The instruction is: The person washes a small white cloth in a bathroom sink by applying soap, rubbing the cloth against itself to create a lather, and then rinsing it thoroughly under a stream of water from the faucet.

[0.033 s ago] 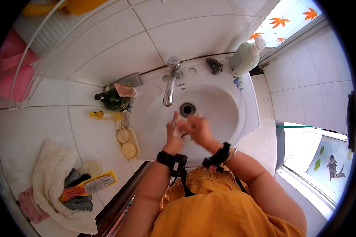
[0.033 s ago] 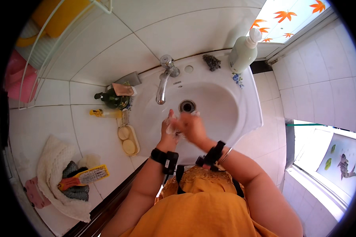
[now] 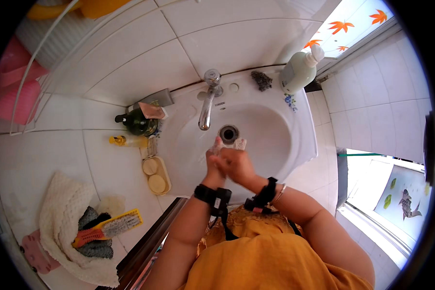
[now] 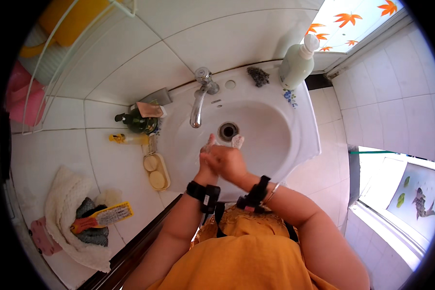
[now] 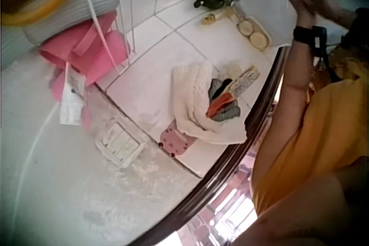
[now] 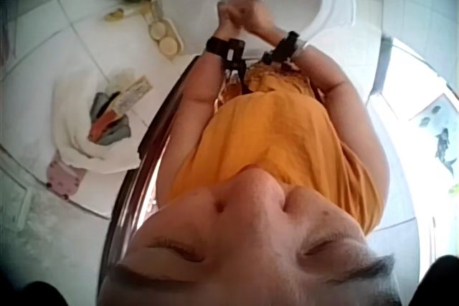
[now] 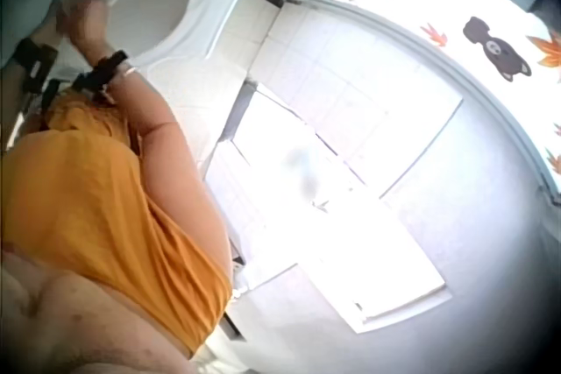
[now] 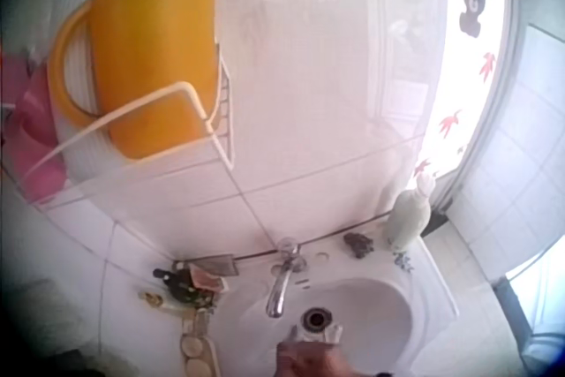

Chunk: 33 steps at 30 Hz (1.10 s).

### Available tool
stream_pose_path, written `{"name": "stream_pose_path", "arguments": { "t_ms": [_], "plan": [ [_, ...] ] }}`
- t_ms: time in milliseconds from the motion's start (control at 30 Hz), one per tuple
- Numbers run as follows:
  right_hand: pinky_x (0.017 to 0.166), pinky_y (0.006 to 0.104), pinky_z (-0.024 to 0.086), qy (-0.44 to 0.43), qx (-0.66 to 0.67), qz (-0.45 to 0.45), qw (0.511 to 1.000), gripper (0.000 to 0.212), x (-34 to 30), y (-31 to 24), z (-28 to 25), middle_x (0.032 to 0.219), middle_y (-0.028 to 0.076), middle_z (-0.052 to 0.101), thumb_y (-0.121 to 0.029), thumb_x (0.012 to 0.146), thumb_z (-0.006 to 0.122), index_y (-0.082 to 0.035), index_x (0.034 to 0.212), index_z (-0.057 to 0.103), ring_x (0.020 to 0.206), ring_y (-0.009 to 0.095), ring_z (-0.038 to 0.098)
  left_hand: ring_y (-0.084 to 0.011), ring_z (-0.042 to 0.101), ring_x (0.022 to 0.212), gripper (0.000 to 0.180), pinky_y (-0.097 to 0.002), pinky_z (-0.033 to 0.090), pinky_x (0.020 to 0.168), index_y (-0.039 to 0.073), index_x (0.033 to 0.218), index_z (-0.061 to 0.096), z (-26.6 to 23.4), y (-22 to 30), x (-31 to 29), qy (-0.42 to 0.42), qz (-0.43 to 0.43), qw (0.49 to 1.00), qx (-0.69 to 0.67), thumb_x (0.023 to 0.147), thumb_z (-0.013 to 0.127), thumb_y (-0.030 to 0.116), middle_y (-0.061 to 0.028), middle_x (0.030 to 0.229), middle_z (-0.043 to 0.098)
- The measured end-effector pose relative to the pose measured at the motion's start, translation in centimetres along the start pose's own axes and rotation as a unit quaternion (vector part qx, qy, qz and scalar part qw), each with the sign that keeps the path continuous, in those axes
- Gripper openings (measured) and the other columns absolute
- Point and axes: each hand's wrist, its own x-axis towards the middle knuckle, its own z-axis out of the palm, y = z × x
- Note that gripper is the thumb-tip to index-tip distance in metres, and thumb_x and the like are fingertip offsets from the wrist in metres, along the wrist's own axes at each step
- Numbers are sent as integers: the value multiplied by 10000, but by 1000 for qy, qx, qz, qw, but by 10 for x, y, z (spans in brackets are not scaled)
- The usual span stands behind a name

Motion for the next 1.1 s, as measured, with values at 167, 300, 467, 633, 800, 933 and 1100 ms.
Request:
{"name": "stream_pose_path", "arguments": {
  "t_ms": [167, 300, 467, 633, 800, 933, 1100],
  "plan": [
    [503, 396, 397, 14, 85, 275, 958, 267, 34, 19, 5, 584, 156, 491, -216, 817, 505, -31, 625, 514, 522, 321, 482, -116, 510, 680, 294, -236, 436, 580, -7, 788, 540, 12, -23, -2, 45, 46, 997, 33, 888, 445, 253, -51, 749, 531],
    [677, 572, 362, -215, 25, 146, 965, 469, -6, 27, 39, 1214, 190, 408, -320, 797, 573, -173, 1204, 392, 969, 348, 451, -123, 513, 696, 273, -240, 435, 602, -18, 828, 526, -52, -16, 29, -179, 81, 980, -19, 880, 458, 241, -50, 766, 531],
    [517, 414, 394, 41, 29, 200, 979, 319, 31, 39, 24, 593, 193, 499, -257, 805, 515, -15, 598, 511, 576, 383, 485, -125, 431, 434, 363, -268, 370, 412, 48, 615, 474, 12, -2, -5, 24, 31, 996, 76, 876, 463, 299, 7, 531, 454],
    [665, 445, 409, 91, -102, -22, 990, 243, 3, 9, 31, 590, 175, 506, -220, 778, 556, -39, 616, 547, 599, 381, 493, -87, 434, 505, 290, -258, 363, 466, 41, 753, 551, -17, 6, 10, -81, 96, 984, 124, 861, 497, 305, 41, 604, 471],
    [684, 453, 403, 40, 100, 261, 959, 253, 31, 31, 25, 607, 183, 521, -212, 783, 539, -37, 600, 539, 598, 370, 514, -98, 471, 559, 298, -247, 401, 496, 33, 795, 529, 11, -1, 2, 27, 58, 995, 75, 853, 500, 324, 7, 666, 494],
    [480, 398, 391, 29, -19, 78, 996, 280, 9, 19, 31, 608, 198, 511, -226, 799, 518, -11, 619, 518, 559, 369, 510, -118, 519, 658, 294, -236, 437, 542, -1, 891, 538, -13, -3, 13, -37, 42, 998, -7, 856, 502, 289, -30, 787, 534],
    [497, 411, 397, 61, -2, 203, 977, 265, 27, 17, 24, 581, 191, 502, -219, 797, 526, -23, 618, 524, 557, 380, 503, -132, 541, 666, 308, -260, 448, 571, -8, 893, 544, 14, 4, -1, 35, 47, 998, 37, 860, 493, 294, -49, 772, 556]
  ]
}}
